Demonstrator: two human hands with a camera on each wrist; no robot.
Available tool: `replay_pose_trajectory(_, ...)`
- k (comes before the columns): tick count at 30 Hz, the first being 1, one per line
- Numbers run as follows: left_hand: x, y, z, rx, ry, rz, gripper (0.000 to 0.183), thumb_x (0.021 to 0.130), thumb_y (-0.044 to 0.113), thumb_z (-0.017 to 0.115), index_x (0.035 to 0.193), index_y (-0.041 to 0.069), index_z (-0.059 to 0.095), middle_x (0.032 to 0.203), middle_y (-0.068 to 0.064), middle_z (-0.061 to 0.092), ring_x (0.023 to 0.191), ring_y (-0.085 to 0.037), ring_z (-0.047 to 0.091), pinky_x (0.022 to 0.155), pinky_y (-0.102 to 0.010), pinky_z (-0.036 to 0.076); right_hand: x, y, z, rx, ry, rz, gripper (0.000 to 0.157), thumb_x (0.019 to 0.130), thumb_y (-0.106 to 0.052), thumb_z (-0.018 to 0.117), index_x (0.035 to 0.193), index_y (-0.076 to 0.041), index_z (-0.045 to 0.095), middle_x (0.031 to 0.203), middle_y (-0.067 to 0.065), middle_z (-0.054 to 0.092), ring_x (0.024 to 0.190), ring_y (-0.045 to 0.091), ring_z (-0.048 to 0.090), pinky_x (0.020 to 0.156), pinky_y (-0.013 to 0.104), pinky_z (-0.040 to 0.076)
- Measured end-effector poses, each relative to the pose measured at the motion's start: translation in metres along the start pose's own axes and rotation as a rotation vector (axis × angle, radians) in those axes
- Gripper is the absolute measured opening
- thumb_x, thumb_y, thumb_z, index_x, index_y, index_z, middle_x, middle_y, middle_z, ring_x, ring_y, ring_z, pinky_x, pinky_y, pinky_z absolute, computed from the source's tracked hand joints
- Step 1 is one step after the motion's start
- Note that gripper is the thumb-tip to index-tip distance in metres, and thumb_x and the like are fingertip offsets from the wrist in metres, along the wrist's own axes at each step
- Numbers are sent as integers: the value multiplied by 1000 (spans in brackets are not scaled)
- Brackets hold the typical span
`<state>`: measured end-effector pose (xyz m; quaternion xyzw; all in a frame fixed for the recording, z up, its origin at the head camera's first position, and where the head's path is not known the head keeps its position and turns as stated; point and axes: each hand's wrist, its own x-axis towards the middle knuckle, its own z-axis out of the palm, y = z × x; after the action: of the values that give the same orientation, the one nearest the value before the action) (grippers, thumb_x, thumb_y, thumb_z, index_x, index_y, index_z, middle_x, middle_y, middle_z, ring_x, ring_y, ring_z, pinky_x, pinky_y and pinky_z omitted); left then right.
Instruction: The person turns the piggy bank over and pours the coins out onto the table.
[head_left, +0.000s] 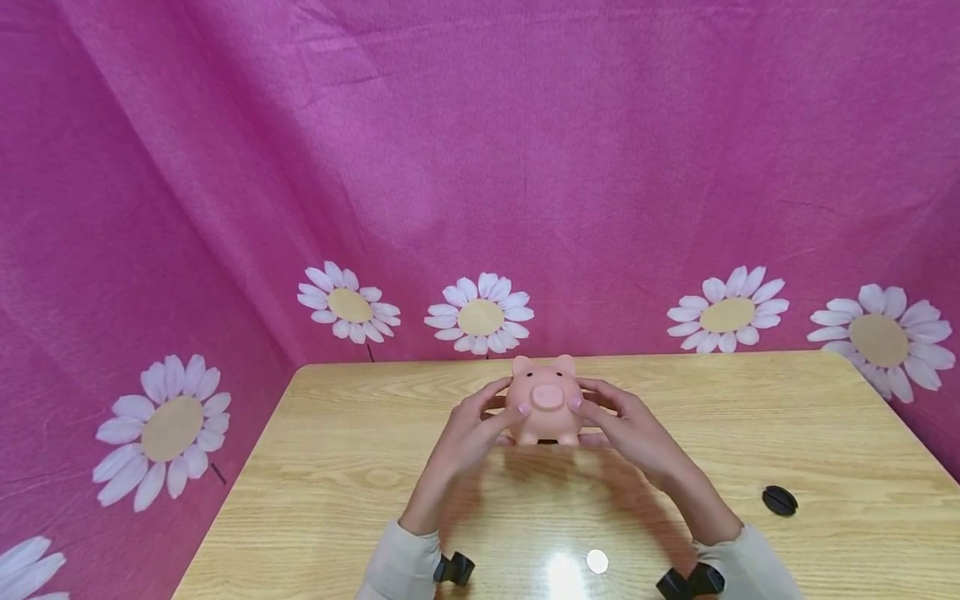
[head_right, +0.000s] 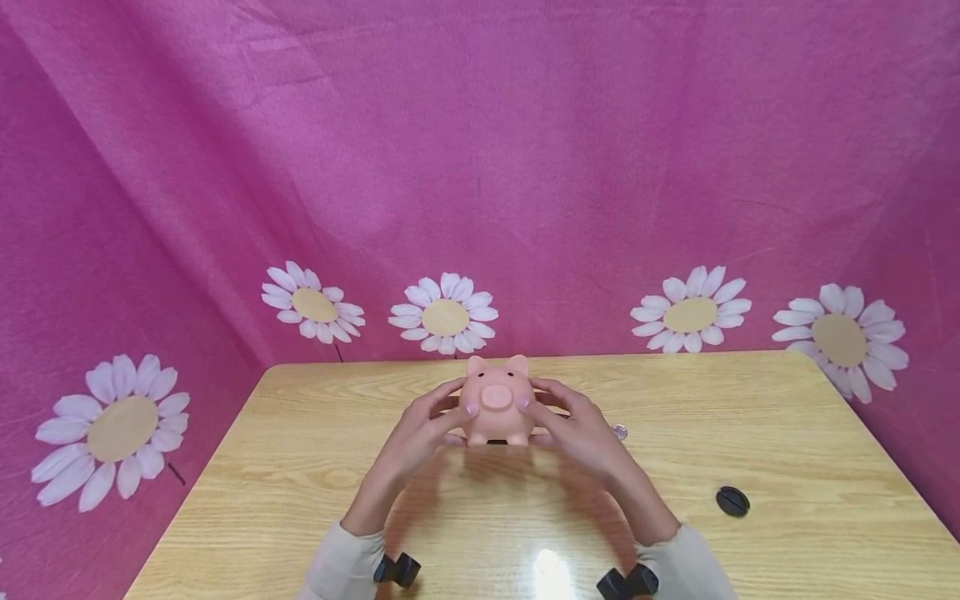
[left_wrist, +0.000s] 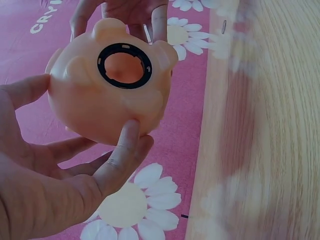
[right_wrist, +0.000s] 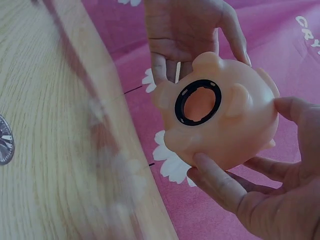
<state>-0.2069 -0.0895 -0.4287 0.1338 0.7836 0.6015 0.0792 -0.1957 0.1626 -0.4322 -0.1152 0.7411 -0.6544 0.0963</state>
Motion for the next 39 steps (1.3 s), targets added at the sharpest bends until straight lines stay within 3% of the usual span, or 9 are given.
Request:
replay_pose_trajectory(7,0,0,-1,3,-9,47,62,101,29,70,158,10,54,146,-24,65,116,-38,75,89,-52,67,-3,-4,-3,-12,-2,-16,60,109,-23,64,160,0,44,154,33,51,118,23,71,92,33,66)
replay_pose_trajectory(13,-3,4,-3,-28,4,147,69,96,24,78,160,16,52,156,-15,60,131,-38,67,105,-47,61,-5,-7,-5,3,26,-135,58,104,-10,70,156,2,48,158,30,49,120,9,69,94,28,64)
replay_pose_trajectory(16,-3,5,-4,-89,-14,186,72,93,16,79,160,13,51,160,-15,55,137,-40,63,112,-53,57,-6,-9,-4,6,37,-165,60,101,-7,73,155,2,49,159,28,49,120,3,68,95,26,63)
replay_pose_trajectory(20,-1,-1,-4,-46,-36,159,72,94,17,78,160,10,50,158,-18,57,138,-42,62,114,-58,54,-5,-4,-5,14,32,-127,60,101,-8,74,155,2,49,158,30,49,118,2,69,95,23,62)
replay_pose_trajectory(22,1,-4,-3,-34,-23,154,71,94,16,79,159,9,51,156,-19,58,138,-41,62,114,-53,56,-3,0,-5,6,39,-125,60,100,-8,74,154,2,50,158,29,49,125,15,69,95,23,61)
replay_pose_trajectory(28,-6,8,-4,-143,24,558,78,85,-3,84,156,2,52,162,-20,51,149,-29,51,120,-41,51,-6,-7,-4,97,37,-488,73,86,17,78,152,5,51,163,5,50,148,15,54,107,29,59)
replay_pose_trajectory(30,-6,9,-6,-154,14,625,79,84,-5,84,156,0,50,164,-22,48,152,-23,49,122,-43,49,-7,-10,-5,120,20,-545,76,82,22,78,152,6,51,164,3,49,149,9,52,110,30,57)
replay_pose_trajectory(34,-4,7,-6,-132,13,556,79,85,-4,83,157,4,51,163,-16,51,148,-17,52,121,-39,50,-4,-5,-6,115,34,-491,76,83,21,78,152,5,52,161,-3,51,145,7,55,108,29,58)
replay_pose_trajectory(39,-3,8,-4,-119,16,506,79,85,-1,84,157,7,52,162,-13,52,149,-29,51,121,-40,51,-2,-1,-8,117,36,-475,75,84,19,79,152,6,51,160,-4,53,142,8,57,107,30,59)
